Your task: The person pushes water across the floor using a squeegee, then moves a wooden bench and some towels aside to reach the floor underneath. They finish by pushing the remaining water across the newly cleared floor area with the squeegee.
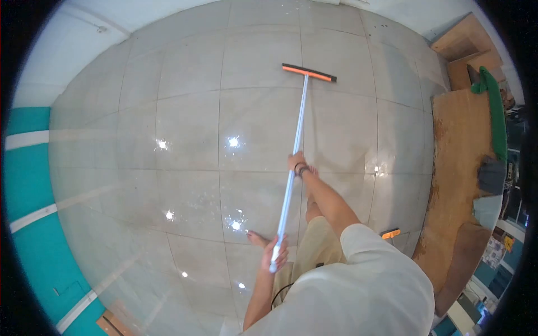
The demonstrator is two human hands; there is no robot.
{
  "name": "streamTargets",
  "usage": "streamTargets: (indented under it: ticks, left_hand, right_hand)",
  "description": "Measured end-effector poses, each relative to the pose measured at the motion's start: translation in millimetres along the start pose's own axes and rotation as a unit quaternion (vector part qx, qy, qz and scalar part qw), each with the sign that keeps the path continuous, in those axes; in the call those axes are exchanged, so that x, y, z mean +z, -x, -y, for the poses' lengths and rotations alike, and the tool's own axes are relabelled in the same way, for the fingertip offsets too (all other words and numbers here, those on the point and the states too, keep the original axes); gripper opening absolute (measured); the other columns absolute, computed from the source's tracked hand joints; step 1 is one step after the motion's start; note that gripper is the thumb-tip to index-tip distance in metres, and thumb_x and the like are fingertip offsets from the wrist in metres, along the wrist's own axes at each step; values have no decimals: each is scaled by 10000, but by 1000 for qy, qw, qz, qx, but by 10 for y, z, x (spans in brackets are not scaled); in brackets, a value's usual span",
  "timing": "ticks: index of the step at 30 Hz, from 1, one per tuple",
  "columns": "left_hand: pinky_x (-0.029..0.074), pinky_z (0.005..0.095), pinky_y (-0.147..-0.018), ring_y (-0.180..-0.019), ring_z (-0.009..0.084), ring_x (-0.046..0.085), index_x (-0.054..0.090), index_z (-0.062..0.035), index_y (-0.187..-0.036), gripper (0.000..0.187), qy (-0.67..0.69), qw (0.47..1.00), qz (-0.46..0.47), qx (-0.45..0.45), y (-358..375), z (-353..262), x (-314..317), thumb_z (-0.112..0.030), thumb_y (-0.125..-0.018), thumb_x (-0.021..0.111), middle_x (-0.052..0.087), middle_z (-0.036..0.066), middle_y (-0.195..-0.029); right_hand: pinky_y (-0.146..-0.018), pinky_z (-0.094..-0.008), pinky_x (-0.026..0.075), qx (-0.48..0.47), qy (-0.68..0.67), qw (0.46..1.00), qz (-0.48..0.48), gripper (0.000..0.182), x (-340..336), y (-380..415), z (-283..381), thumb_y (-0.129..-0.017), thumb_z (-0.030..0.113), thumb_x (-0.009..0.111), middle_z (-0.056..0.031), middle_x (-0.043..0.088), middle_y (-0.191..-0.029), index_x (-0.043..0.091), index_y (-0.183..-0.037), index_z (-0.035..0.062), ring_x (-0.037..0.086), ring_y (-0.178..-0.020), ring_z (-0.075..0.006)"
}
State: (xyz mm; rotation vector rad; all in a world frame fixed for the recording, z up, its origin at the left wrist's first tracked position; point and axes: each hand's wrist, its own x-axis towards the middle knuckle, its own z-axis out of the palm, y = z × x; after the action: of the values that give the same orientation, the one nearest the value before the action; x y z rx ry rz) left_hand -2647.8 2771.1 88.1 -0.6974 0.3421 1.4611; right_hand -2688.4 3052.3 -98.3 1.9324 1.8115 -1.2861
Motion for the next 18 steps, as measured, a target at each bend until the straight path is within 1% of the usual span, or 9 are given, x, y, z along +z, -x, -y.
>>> streamTargets:
  ticks: [3,6,8,9,11,12,13,14,18]
  left_hand:
    - [256,206,-232,-295,107,330,409,-43,-969,266,-34,999,-32,-5,1226,-174,-644,-282,-876,338,387,42,-546]
    - [259,207,-234,-287,107,323,399,-40,-958,252,-38,994,-98,-9,2466,-227,-1100,-272,-872,348,389,44,-532]
    - [260,214,-239,-287,104,324,416,-41,-971,270,-65,983,-172,-9,3220,-257,-1138,-284,-860,375,387,39,-515]
    - [257,219,-243,-285,106,321,423,-37,-975,285,-85,974,-210,-14,3654,-274,-1209,-292,-850,392,387,41,-512]
    - [255,229,-251,-294,116,330,410,-26,-1032,330,-96,959,-266,-21,4455,-260,-1288,-291,-836,418,386,50,-508]
    - [257,235,-257,-304,124,343,390,-18,-1087,369,-87,955,-284,-20,4768,-215,-1233,-281,-831,427,384,56,-508]
    - [258,191,-279,-340,79,347,383,-23,-1132,428,-135,914,-382,-3,4972,-83,-982,-296,-814,464,405,14,-541]
    - [259,146,-302,-376,34,350,376,-27,-1178,491,-181,861,-476,13,5157,51,-721,-312,-797,500,425,-29,-574]
    - [265,166,-288,-363,52,350,353,-31,-1180,463,-184,827,-531,28,5819,363,-549,-269,-804,481,419,-10,-574]
  right_hand:
    - [-654,-417,475,5,-81,997,19,407,1008,1069,-361,-778,289,435,-262,553,-824,352,-978,-55,563,-758,-371]
    - [-653,-415,471,36,-46,997,49,392,1811,2260,-591,-792,279,426,-251,559,-813,352,-978,-58,563,-757,-368]
    - [-630,-402,473,69,-70,990,103,421,2239,2938,-668,-783,277,442,-247,561,-801,337,-1008,-63,571,-739,-354]
    - [-624,-391,476,35,-16,994,101,439,2315,3406,-586,-778,279,447,-247,562,-800,326,-1025,-63,575,-736,-344]
    - [-587,-401,494,107,-82,973,187,486,2786,4112,-709,-780,281,438,-237,561,-818,284,-1073,-74,581,-693,-348]
    - [-512,-399,509,123,-77,968,203,493,3055,4438,-782,-784,273,426,-240,559,-807,259,-1087,-79,583,-617,-347]
    - [-422,-379,508,167,-109,949,246,473,2929,4763,-643,-792,270,405,-236,561,-763,252,-1069,-82,582,-551,-329]
    - [-390,-377,503,167,-103,940,279,465,2889,5018,-600,-797,267,396,-238,556,-765,242,-1063,-82,583,-541,-323]
    - [-365,-368,507,237,-126,863,429,410,2835,5707,-569,-817,248,353,-241,546,-837,200,-1063,-43,587,-523,-317]
